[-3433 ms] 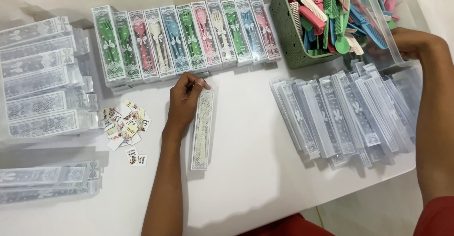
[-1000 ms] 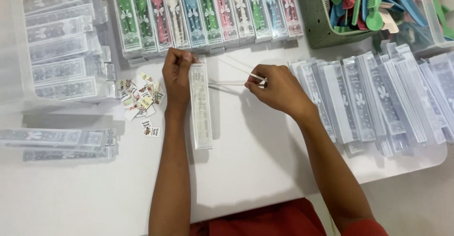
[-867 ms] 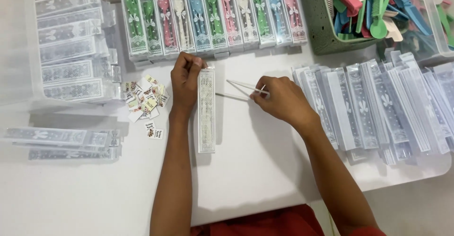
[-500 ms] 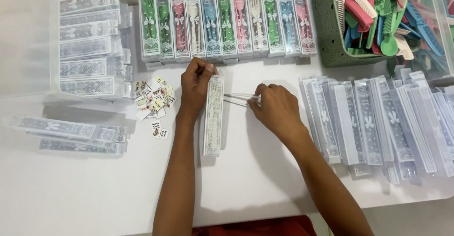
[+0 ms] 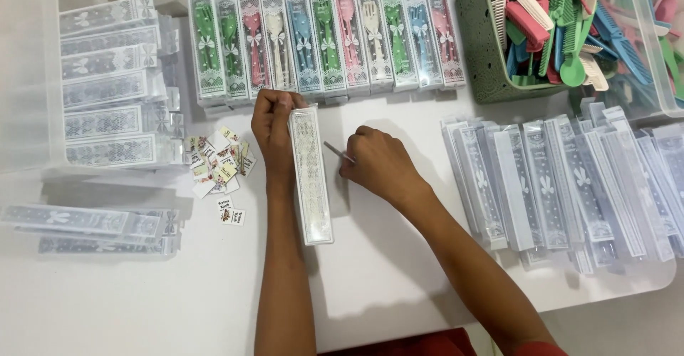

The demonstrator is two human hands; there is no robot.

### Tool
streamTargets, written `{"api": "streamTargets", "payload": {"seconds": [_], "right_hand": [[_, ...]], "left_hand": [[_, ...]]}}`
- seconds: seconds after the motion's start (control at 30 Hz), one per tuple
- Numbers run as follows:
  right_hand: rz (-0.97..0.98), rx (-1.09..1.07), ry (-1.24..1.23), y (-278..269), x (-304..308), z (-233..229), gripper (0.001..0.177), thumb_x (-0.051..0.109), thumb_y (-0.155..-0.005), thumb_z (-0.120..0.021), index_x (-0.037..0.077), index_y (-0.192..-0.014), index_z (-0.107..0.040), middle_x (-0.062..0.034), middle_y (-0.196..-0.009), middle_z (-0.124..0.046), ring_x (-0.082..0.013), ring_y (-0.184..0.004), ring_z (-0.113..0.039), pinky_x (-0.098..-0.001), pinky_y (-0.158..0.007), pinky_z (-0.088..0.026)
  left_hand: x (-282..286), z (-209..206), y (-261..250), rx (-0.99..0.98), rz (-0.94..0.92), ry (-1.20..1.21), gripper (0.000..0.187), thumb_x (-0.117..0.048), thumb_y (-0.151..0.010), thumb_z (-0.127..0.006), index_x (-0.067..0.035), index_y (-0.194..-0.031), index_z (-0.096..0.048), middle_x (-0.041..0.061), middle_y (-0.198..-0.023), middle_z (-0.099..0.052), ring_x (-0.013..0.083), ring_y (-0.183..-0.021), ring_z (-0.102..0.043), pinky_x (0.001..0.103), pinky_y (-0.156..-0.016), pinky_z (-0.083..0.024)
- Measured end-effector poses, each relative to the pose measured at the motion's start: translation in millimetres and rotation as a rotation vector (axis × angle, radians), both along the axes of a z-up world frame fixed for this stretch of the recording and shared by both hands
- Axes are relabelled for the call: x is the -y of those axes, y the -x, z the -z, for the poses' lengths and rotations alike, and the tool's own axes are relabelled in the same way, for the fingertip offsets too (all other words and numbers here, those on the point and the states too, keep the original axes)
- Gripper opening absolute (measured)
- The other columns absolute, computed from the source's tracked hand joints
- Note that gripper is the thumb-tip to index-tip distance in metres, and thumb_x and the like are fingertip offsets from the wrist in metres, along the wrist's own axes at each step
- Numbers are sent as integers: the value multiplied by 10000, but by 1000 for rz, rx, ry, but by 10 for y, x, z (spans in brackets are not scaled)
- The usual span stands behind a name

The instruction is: Placing plastic forks and spoons into individual decorative plastic boxes.

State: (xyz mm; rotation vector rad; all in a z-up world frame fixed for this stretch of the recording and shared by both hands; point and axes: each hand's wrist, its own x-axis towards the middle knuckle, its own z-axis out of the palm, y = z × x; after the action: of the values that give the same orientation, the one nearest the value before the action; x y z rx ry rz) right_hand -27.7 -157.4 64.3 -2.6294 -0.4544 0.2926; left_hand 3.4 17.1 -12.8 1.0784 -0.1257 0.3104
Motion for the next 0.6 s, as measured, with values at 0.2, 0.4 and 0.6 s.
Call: {"api": "streamTargets", "payload": {"seconds": [0.2, 0.4, 0.6], "right_hand": [[38, -97, -66, -153, 129, -170, 128, 80, -803, -752, -37, -834, -713, -188, -816, -722, -331, -733, -709, -421, -681, -582], [87, -166, -338, -370, 260, -435, 441, 87, -900, -721, 22, -1318, -597, -110, -962, -778, -199, -858, -783, -320, -778, -636], [13, 333, -591, -577, 317, -564, 329, 16, -1025, -731, 19, -1339, -631, -128, -1041, -748, -193, -986, -770, -302, -788, -633]], "left_hand": [[60, 40, -19, 13, -35, 137, 140, -78, -1097, -501, -51, -961, -526, 83, -876, -642, 123, -758, -579, 280, -692, -479], [98, -47, -55, 26, 19, 72, 114, -83, -1088, -514, -57, -980, -538, 91, -896, -664, 129, -807, -596, 299, -762, -492], [176, -106, -26, 4, 33, -86, 110, -95, -1086, -524, -64, -988, -565, 104, -962, -730, 124, -878, -625, 309, -877, -499]]}}
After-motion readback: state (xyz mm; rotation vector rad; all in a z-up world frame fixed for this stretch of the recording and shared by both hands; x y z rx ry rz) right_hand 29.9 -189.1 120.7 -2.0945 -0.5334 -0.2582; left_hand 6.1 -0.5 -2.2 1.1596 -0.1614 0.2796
